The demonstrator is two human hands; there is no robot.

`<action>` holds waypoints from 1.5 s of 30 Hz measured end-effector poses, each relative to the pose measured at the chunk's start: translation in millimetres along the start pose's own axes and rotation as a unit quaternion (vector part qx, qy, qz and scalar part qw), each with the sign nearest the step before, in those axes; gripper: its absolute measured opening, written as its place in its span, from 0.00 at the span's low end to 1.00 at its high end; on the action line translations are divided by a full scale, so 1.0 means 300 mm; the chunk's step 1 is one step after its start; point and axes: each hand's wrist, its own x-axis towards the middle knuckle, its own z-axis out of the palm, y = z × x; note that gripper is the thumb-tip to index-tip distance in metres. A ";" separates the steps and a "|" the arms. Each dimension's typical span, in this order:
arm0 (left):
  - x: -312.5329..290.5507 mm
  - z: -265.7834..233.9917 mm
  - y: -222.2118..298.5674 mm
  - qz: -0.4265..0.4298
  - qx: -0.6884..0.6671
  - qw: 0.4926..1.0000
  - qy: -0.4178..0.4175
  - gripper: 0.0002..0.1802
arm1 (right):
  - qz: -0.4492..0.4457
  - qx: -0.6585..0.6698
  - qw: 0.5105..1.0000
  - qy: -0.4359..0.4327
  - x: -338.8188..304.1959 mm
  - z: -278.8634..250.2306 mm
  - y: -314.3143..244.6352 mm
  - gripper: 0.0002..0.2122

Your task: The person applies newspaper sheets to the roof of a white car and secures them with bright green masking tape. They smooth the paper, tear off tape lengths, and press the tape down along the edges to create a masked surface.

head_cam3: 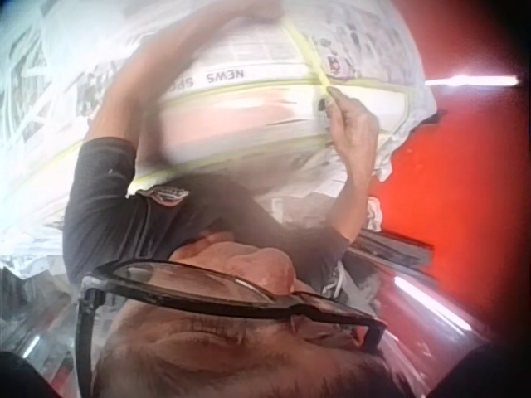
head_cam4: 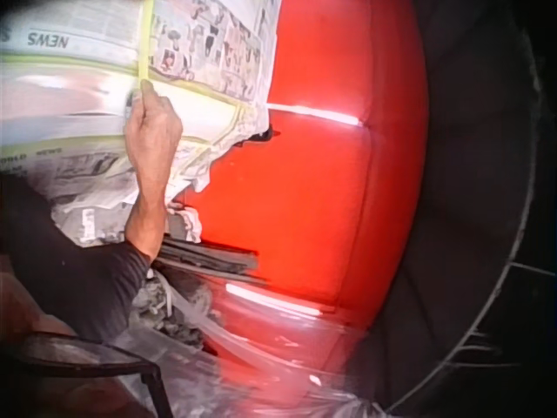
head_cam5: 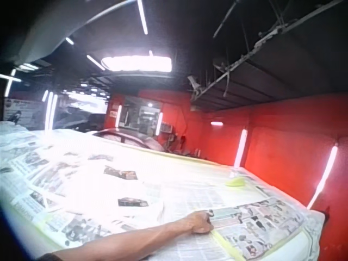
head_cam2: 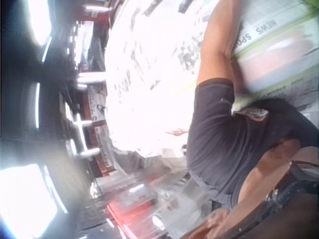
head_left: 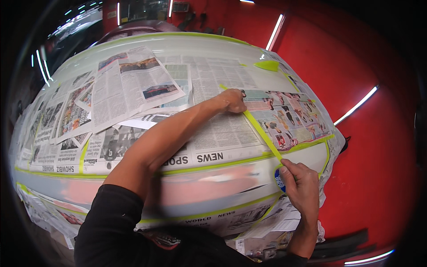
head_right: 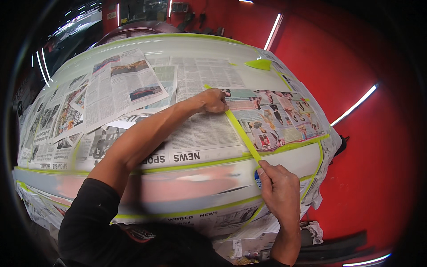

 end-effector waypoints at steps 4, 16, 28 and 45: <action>-0.018 -0.033 -0.003 -0.035 -0.021 0.998 -0.047 0.26 | -0.002 -0.005 1.000 -0.020 0.015 0.024 0.015 0.11; -0.089 0.055 -0.014 0.138 0.136 0.962 0.193 0.12 | -0.010 0.036 0.999 0.011 0.054 0.005 0.037 0.11; -0.207 0.104 0.139 0.257 0.080 0.950 0.160 0.20 | 0.033 0.032 0.998 -0.042 0.024 0.019 0.052 0.14; -0.254 0.164 0.243 0.336 0.018 0.942 0.008 0.16 | 0.040 -0.011 0.987 -0.155 0.077 0.031 0.083 0.11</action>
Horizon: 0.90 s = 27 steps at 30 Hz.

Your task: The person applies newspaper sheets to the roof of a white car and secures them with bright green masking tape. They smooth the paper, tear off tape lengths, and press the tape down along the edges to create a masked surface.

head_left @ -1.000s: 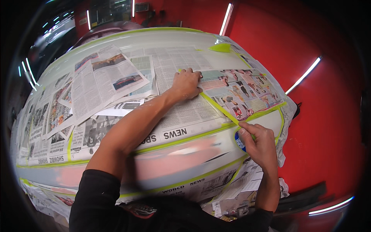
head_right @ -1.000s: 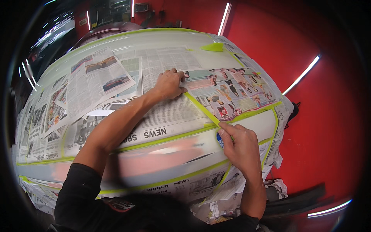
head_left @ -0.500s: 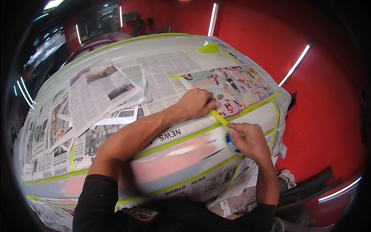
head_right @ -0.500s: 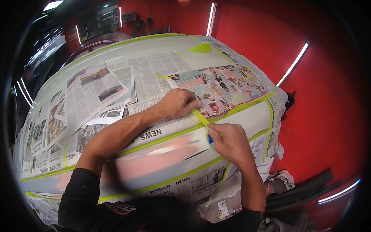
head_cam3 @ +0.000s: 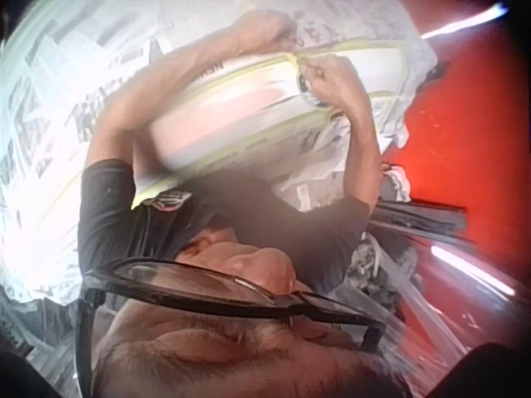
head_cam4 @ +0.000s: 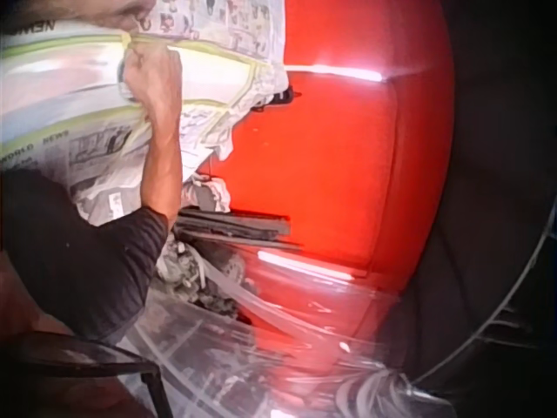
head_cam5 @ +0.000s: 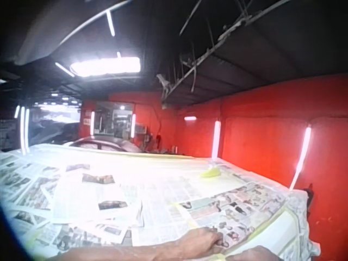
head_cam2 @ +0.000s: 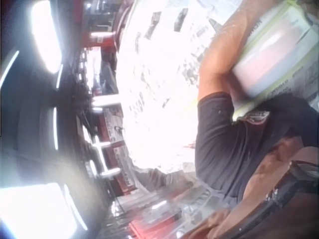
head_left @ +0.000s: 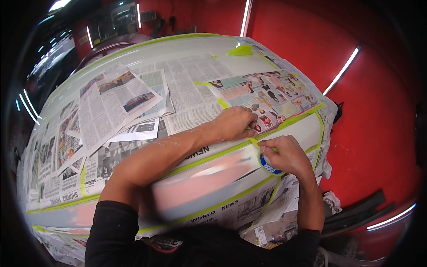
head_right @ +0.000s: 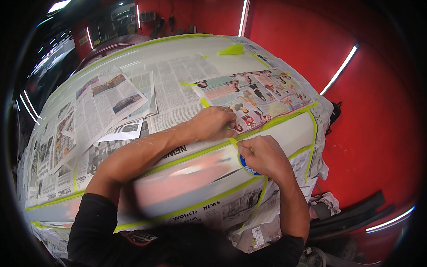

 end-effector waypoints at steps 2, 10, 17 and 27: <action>0.014 0.007 -0.005 -0.015 -0.010 1.000 -0.015 0.16 | -0.015 -0.017 0.999 -0.025 0.024 0.006 0.021 0.10; -0.045 0.013 -0.074 -0.021 0.069 0.997 -0.040 0.22 | -0.073 -0.069 0.991 -0.090 0.150 0.035 -0.051 0.11; 0.056 0.121 0.032 0.074 0.121 0.988 0.054 0.21 | -0.040 -0.062 0.993 -0.088 0.085 0.024 0.178 0.15; 0.029 0.042 0.105 0.032 0.287 0.956 -0.053 0.20 | 0.163 0.233 0.914 -0.289 0.031 -0.001 0.175 0.12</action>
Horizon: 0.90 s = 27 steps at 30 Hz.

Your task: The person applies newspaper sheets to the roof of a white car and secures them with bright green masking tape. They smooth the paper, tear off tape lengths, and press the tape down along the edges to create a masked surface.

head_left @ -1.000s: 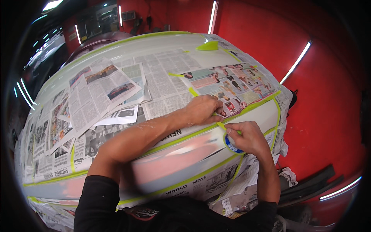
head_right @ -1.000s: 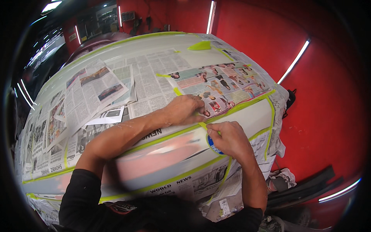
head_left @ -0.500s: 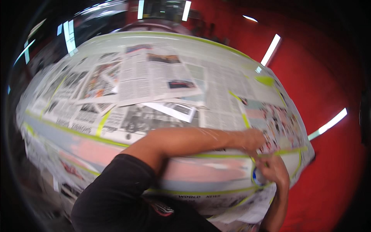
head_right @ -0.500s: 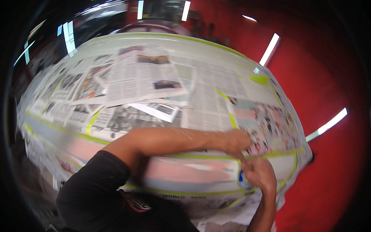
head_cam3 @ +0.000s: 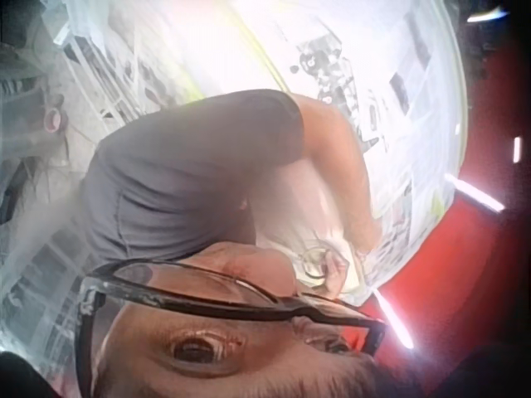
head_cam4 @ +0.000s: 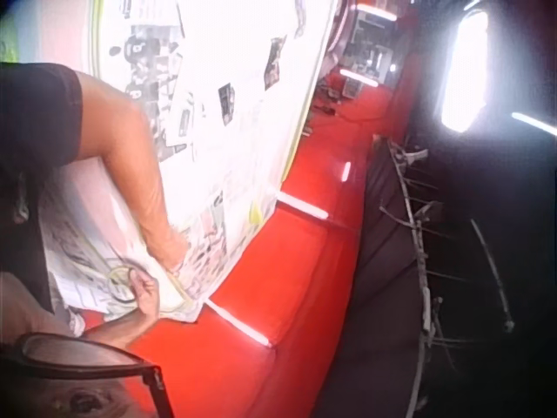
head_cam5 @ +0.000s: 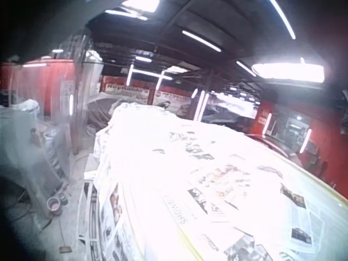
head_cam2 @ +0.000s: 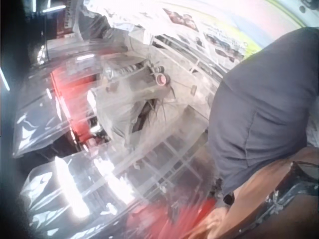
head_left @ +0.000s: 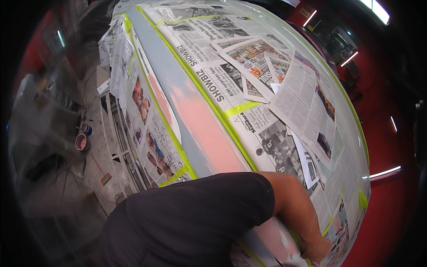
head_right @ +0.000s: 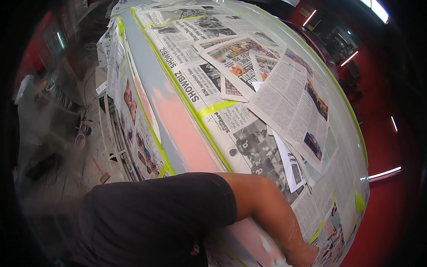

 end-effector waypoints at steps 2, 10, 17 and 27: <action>0.039 0.062 -0.019 0.035 0.019 0.999 0.024 0.19 | -0.046 -0.026 0.997 -0.055 -0.051 0.051 -0.053 0.11; 0.002 0.092 0.056 0.016 0.065 0.994 0.092 0.14 | -0.209 0.080 0.910 0.348 -0.201 0.288 0.069 0.08; -0.063 0.127 0.018 -0.068 0.101 0.989 0.080 0.13 | -0.452 -0.113 0.807 0.362 0.056 0.696 0.041 0.09; -0.257 0.224 -0.006 -0.216 0.077 0.971 0.064 0.10 | -0.590 -0.258 0.719 0.262 0.313 0.876 -0.013 0.12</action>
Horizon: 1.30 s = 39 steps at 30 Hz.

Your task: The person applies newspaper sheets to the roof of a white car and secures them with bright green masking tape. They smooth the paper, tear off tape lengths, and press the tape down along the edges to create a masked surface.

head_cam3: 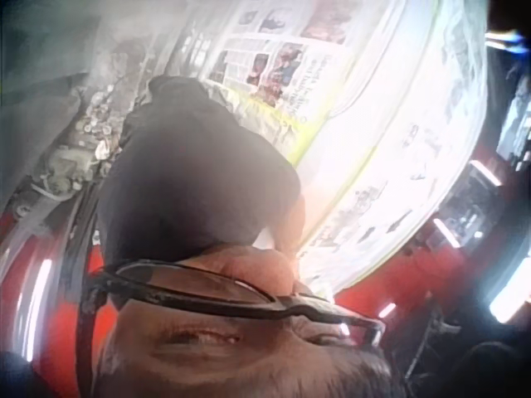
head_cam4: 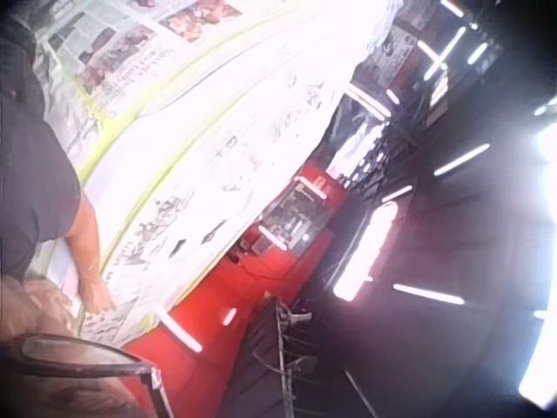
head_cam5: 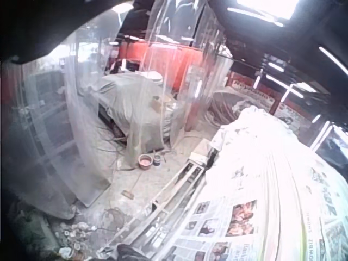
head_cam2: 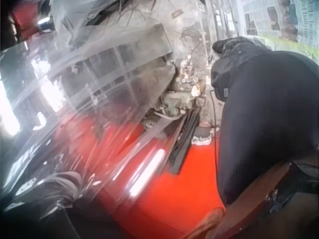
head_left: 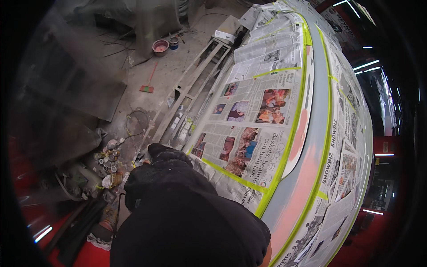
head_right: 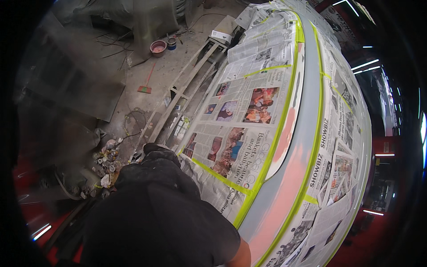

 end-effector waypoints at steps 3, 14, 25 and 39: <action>0.007 0.009 0.021 -0.020 -0.011 1.000 0.009 0.09 | -0.001 -0.021 0.999 -0.030 0.006 -0.017 0.024 0.12; 0.086 0.044 0.153 -0.008 0.012 0.999 0.028 0.07 | 0.064 -0.102 0.992 0.026 -0.054 -0.168 0.200 0.15; -0.073 -0.141 0.232 -0.047 -0.162 0.973 0.160 0.27 | 0.227 -0.216 0.896 0.313 -0.175 -0.333 0.256 0.15; -0.060 -0.192 0.226 -0.253 -0.322 0.902 0.138 0.21 | 0.242 -0.212 0.896 0.307 -0.158 -0.376 0.239 0.13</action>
